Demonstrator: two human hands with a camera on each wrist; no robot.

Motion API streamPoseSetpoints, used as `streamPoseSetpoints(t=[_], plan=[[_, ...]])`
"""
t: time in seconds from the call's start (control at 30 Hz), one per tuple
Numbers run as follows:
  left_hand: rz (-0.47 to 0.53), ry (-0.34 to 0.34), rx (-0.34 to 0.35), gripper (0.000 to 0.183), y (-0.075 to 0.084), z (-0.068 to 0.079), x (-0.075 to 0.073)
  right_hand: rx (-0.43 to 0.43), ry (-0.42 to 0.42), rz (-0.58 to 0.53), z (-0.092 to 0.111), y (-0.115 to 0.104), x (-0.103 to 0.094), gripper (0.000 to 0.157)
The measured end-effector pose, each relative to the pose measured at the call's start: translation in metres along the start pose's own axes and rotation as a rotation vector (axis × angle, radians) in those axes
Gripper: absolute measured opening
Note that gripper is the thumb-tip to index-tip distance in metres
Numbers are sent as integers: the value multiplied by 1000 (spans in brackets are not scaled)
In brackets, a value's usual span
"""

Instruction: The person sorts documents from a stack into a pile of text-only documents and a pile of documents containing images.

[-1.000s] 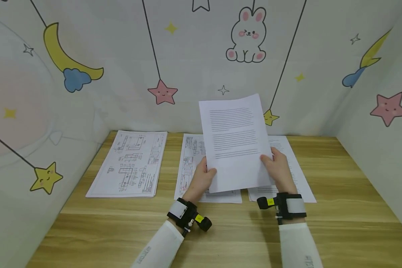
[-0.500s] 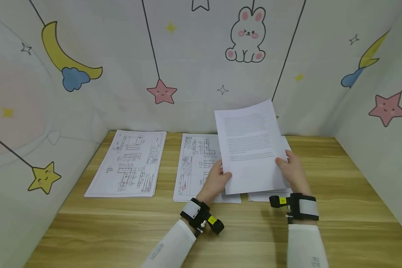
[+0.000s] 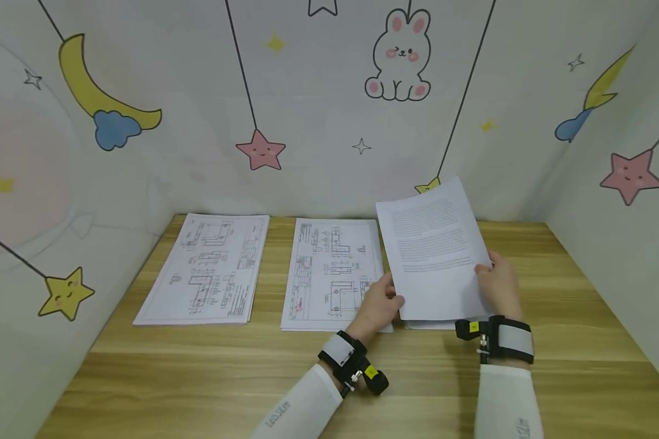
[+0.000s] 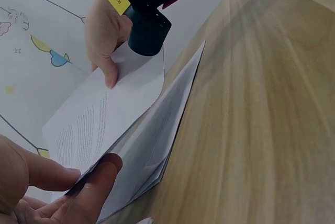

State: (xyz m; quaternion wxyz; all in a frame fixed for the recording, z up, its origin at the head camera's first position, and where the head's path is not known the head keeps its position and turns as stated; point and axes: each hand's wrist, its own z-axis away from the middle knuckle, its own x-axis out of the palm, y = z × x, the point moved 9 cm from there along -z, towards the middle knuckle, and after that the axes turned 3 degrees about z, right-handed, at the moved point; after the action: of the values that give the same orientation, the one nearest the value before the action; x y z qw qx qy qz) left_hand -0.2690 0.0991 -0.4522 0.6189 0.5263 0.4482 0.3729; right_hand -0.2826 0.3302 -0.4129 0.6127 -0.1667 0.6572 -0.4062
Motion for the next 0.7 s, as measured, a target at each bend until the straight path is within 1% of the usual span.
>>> streamPoseSetpoints(t=[0.07, 0.2, 0.27, 0.37, 0.53, 0.6, 0.7], plan=[[9, -17, -16, 56, -3, 0, 5, -1, 8, 22, 0, 3, -3, 50], [41, -43, -63, 49, -10, 0, 15, 12, 18, 57, -3, 10, -6, 50], [65, -52, -89, 50, -12, 1, 16, 21, 22, 64, -4, 13, -6, 50], [85, -65, -117, 55, -15, 1, 16, 30, 29, 80, -6, 16, -7, 49], [91, -65, -137, 52, -18, 0, 12, 50, 29, 100, -8, 25, -4, 49], [93, -63, -143, 49, -19, 0, 10, 58, 48, 120, -9, 29, -3, 49], [68, -64, -156, 46, -19, 0, 9, 69, 104, 163, -8, 35, -4, 48]])
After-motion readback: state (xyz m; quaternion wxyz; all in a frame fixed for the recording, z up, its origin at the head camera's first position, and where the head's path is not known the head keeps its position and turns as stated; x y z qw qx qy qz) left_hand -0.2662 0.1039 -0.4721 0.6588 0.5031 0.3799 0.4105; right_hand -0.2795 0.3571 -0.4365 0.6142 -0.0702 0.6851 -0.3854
